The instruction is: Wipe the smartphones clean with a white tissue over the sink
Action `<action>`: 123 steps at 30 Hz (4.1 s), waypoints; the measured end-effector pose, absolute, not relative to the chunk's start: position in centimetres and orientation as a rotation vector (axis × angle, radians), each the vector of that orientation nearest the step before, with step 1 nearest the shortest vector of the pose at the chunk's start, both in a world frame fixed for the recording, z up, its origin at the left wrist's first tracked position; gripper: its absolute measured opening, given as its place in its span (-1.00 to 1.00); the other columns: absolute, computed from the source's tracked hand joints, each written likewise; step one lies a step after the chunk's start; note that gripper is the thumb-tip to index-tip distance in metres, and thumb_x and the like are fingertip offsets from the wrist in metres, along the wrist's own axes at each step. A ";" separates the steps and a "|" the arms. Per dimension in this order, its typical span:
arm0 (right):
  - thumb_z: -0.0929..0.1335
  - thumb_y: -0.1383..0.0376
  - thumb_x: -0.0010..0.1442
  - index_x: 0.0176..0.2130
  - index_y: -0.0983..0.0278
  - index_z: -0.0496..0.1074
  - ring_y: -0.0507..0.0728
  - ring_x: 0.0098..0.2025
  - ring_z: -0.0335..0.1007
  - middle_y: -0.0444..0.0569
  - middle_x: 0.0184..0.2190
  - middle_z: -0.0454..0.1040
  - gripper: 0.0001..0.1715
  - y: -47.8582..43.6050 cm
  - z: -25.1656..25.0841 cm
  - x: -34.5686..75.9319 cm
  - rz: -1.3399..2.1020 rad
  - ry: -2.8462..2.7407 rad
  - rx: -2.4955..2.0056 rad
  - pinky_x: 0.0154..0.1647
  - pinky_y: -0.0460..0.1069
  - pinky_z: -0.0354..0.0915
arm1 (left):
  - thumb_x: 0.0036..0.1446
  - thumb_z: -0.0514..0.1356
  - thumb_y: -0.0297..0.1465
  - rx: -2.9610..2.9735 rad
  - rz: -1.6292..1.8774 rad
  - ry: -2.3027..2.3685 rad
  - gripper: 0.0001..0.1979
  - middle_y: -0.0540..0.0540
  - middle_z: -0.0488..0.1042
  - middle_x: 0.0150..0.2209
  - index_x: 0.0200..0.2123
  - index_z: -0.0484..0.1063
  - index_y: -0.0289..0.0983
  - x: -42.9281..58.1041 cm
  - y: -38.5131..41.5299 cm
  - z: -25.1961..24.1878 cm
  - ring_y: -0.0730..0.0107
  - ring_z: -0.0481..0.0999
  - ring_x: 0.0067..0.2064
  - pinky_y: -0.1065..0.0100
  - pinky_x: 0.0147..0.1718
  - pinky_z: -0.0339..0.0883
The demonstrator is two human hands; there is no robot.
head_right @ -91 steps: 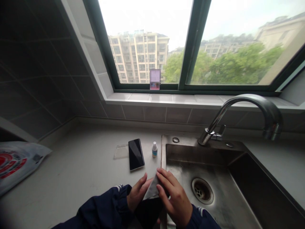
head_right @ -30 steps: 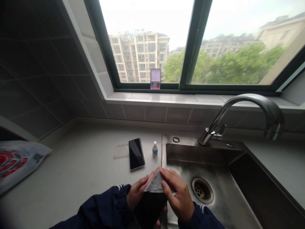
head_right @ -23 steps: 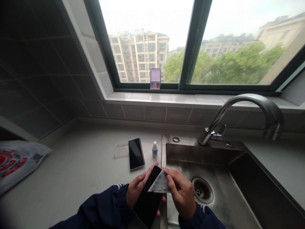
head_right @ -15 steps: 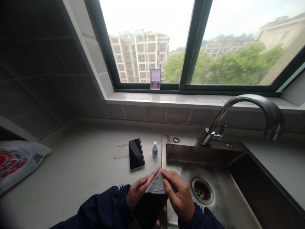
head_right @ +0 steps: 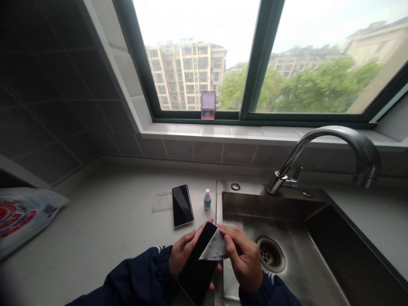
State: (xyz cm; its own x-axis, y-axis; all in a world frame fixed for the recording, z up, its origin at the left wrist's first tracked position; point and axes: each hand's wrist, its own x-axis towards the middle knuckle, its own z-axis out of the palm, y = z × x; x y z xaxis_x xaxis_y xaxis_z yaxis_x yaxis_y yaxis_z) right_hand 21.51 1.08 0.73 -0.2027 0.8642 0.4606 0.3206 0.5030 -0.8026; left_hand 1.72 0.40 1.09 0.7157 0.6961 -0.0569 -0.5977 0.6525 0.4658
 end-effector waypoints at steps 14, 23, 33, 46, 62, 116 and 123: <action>0.27 0.30 0.33 0.14 0.13 0.40 0.19 0.17 0.36 -0.02 0.12 0.45 -0.59 1.1 0.2 21.4 0.677 -1.909 -0.985 0.17 0.08 0.32 | 0.16 0.03 -0.17 0.450 0.815 0.227 -0.25 -0.21 0.18 0.29 0.37 -0.14 -0.14 2.1 0.2 0.5 -0.07 0.41 0.10 -0.05 0.13 0.17; 0.27 0.27 0.33 0.11 0.10 0.42 0.18 0.13 0.40 -0.04 0.08 0.48 -0.62 1.2 -0.1 21.4 0.708 -1.870 -1.028 0.12 0.06 0.36 | 0.14 0.03 -0.11 0.437 0.750 0.260 -0.18 -0.32 0.33 0.16 0.38 -0.31 -0.07 2.0 0.2 2.0 -0.12 0.54 -0.12 -0.09 -0.23 0.40; 0.28 0.27 0.33 0.12 0.11 0.42 0.18 0.12 0.41 -0.03 0.07 0.48 -0.62 1.3 -0.1 21.3 0.712 -1.869 -1.035 0.12 0.07 0.36 | 0.08 0.14 -0.06 0.435 0.739 0.345 -0.24 -0.14 0.19 0.28 0.33 -0.01 0.05 1.4 0.1 2.6 -0.17 0.41 0.11 -0.18 0.12 0.14; 0.27 0.29 0.34 0.04 0.11 0.48 0.18 0.10 0.42 -0.05 0.04 0.51 -0.67 1.2 0.1 21.6 0.696 -1.829 -1.033 0.11 0.09 0.36 | 0.18 0.03 -0.09 0.404 0.753 0.257 -0.27 -0.19 0.19 0.27 0.36 -0.21 0.09 1.7 0.5 1.0 -0.08 0.52 -0.06 -0.10 -0.17 0.39; 0.27 0.33 0.31 0.17 0.18 0.37 0.22 0.18 0.34 0.05 0.14 0.42 -0.55 1.2 0.2 21.3 0.476 -2.054 -0.958 0.13 0.13 0.36 | 0.18 0.03 -0.10 0.487 0.767 0.303 -0.27 -0.17 0.21 0.29 0.37 -0.13 -0.07 1.8 0.5 0.8 -0.11 0.40 0.13 -0.07 0.11 0.23; 0.28 0.22 0.32 0.34 0.23 0.09 0.28 0.38 -0.07 0.04 0.30 0.16 -0.33 -0.2 1.2 20.3 0.302 -2.616 -0.865 0.39 0.32 -0.26 | 0.21 0.02 -0.02 0.302 0.869 0.296 -0.30 -0.26 0.42 0.11 0.26 0.20 -0.35 2.7 1.7 -0.2 0.07 0.31 0.23 0.12 0.29 -0.09; 0.29 0.15 0.30 0.26 0.20 0.25 0.26 0.34 0.07 -0.01 0.22 0.32 -0.43 -1.6 0.3 18.8 0.297 -2.509 -0.686 0.41 0.29 -0.44 | 0.16 -0.14 0.18 0.221 0.859 0.301 -0.09 -0.32 0.47 0.05 0.36 -0.10 -0.33 2.4 1.7 -0.5 0.06 0.45 0.11 0.08 0.25 -0.02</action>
State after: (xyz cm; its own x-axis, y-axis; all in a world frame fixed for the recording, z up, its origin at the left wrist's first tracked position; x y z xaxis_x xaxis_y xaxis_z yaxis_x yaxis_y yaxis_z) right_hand 18.81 -1.59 0.29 -0.7377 0.5251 0.4243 0.4116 0.8480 -0.3338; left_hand 2.40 1.69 -0.47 0.6152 0.7696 -0.1709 -0.7077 0.6347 0.3103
